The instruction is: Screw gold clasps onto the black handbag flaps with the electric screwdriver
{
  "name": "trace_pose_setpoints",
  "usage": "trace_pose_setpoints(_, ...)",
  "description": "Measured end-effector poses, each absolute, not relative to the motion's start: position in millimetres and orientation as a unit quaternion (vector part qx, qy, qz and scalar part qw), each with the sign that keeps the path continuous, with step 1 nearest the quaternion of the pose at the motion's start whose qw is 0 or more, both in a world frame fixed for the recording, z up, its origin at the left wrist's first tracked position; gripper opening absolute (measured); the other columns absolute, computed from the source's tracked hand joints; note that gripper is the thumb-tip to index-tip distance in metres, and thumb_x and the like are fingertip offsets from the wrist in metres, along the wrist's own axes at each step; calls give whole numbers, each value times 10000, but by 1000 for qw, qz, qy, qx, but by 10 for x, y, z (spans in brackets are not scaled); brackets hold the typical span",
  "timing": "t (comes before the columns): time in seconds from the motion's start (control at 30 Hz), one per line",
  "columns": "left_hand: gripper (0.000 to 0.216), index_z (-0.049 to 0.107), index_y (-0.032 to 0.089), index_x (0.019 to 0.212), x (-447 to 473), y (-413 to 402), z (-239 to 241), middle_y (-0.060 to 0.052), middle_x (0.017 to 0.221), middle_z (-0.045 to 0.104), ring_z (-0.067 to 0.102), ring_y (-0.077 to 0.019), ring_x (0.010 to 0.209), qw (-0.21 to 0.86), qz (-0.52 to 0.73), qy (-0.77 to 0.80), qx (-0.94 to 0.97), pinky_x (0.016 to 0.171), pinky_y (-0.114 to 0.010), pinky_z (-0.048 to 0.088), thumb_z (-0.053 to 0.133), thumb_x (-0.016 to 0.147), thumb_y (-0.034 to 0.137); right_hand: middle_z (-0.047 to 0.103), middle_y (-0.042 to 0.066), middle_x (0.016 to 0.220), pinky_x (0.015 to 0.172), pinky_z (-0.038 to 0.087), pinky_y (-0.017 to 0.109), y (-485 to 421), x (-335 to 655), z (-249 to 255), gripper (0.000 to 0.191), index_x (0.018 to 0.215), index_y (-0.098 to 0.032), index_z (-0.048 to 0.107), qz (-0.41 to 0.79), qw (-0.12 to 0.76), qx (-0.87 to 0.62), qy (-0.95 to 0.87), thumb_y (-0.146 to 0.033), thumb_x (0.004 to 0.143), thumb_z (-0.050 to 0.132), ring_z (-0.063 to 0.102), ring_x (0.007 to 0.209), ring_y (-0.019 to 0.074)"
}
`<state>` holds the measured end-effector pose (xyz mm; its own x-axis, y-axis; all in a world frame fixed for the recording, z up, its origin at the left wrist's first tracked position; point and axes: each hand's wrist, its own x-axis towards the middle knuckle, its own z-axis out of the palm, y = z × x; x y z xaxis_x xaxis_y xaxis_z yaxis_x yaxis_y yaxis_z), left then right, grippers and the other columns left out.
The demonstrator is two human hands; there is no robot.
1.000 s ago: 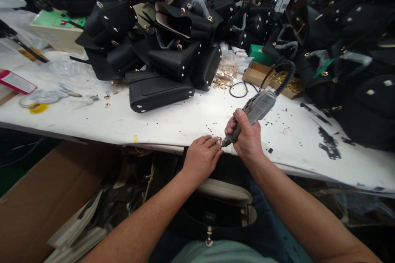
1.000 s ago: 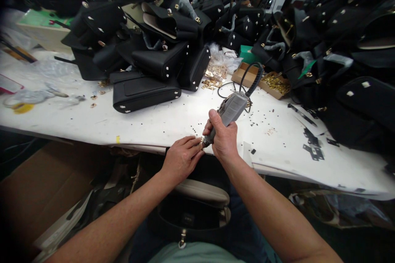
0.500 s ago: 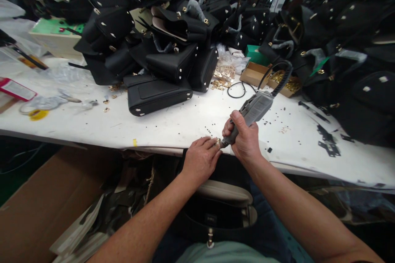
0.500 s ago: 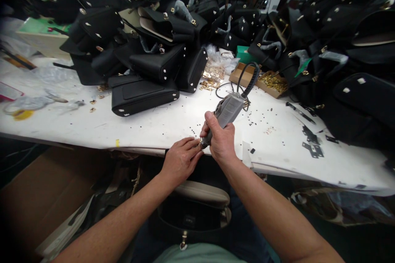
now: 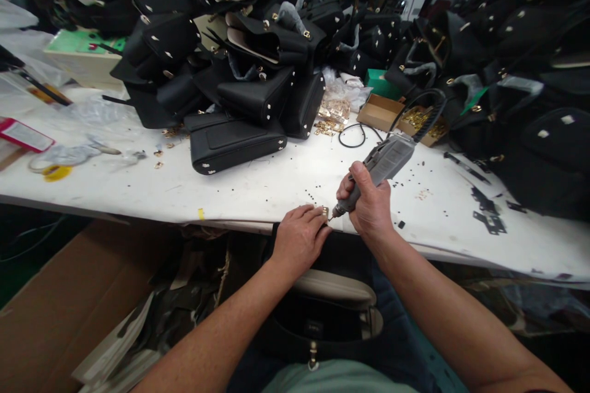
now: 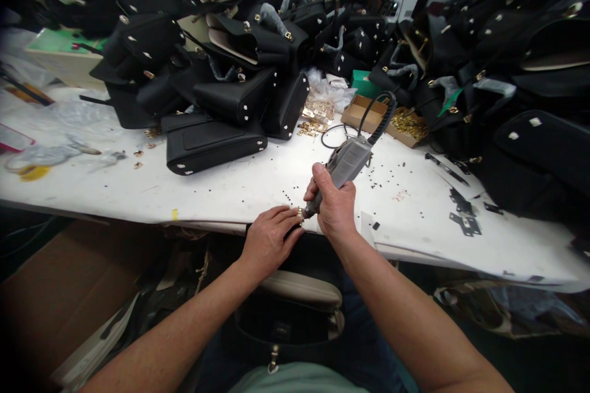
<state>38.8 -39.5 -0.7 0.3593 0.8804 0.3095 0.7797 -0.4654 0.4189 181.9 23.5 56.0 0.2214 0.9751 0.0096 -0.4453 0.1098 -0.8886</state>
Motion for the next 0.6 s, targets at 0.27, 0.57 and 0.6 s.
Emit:
trace_pose_setpoints(0.27, 606, 456, 181, 1428, 398, -384, -31, -108, 1235, 683, 608, -260, 1175, 108, 245, 559, 785, 1002, -445, 503, 693, 897, 351, 542, -40, 538, 418, 426, 221, 249, 1776, 463, 379, 723, -184, 586, 516, 661, -424, -343, -501, 765, 790, 506, 446, 104)
trace_pose_setpoints(0.57, 662, 383, 181, 1478, 398, -402, -48, -120, 1247, 671, 603, -268, 1179, 105, 232, 569, 782, 1015, -450, 496, 669, 910, 367, 554, -33, 522, 424, 426, 226, 244, 1684, 345, 392, 732, -176, 608, 509, 641, -446, -363, -521, 744, 795, 502, 437, 108)
trace_pose_setpoints(0.6, 656, 389, 182, 1475, 398, -403, -48, -120, 1245, 670, 605, -268, 1175, 104, 234, 569, 782, 1012, -449, 498, 667, 911, 366, 556, -32, 523, 425, 427, 225, 238, 1681, 336, 393, 729, -177, 608, 506, 639, -449, -366, -523, 746, 792, 503, 440, 108)
